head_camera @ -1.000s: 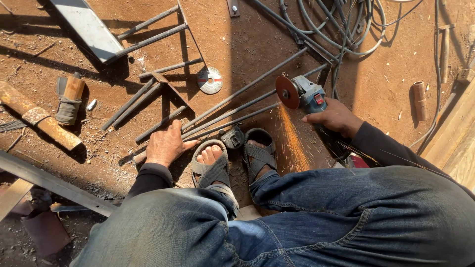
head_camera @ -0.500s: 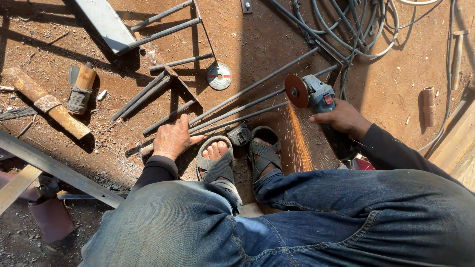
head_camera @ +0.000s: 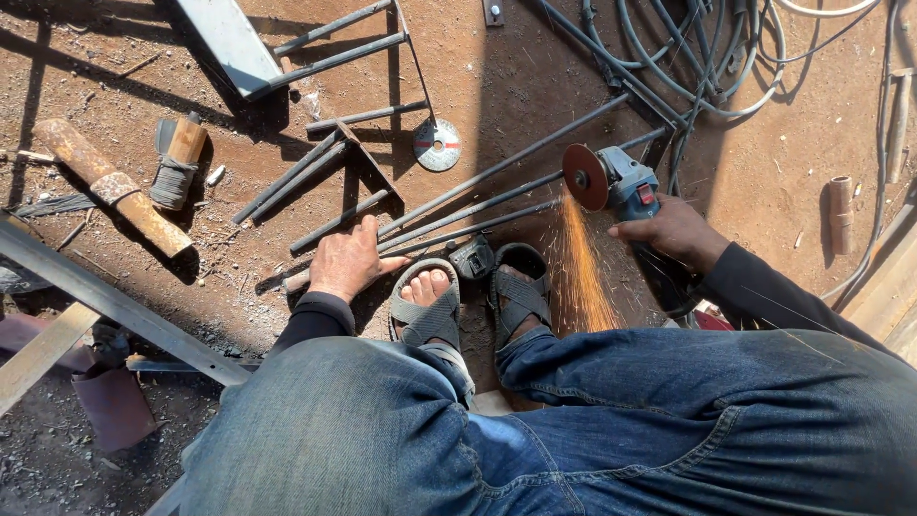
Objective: Cutting a bundle of metal rods using a handheld angle grinder
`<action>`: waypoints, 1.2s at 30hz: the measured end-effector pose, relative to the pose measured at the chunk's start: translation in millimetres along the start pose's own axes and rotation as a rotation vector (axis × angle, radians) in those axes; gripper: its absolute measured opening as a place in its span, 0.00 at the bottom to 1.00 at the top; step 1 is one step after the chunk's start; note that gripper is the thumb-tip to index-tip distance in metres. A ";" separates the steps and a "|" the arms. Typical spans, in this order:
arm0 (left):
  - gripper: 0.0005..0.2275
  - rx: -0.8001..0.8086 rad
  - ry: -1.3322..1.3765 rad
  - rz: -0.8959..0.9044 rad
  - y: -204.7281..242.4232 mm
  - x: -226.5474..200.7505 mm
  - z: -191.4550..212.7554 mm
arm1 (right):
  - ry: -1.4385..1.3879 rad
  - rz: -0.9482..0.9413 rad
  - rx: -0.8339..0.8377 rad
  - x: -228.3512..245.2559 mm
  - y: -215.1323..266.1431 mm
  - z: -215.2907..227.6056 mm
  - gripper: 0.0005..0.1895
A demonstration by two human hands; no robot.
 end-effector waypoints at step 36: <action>0.31 -0.036 -0.009 -0.038 0.1 -0.9 -0.9 | 0.028 0.012 -0.012 -9.9 -4.2 -0.2 0.23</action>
Point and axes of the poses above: each hand's wrist, its own y-axis away from the middle knuckle, its own z-axis out of the back of the hand, x = y × z, the point moved 8 cm from there along -y, towards the middle knuckle, and after that the axes turned 2 degrees about -x, right-handed, at the moved point
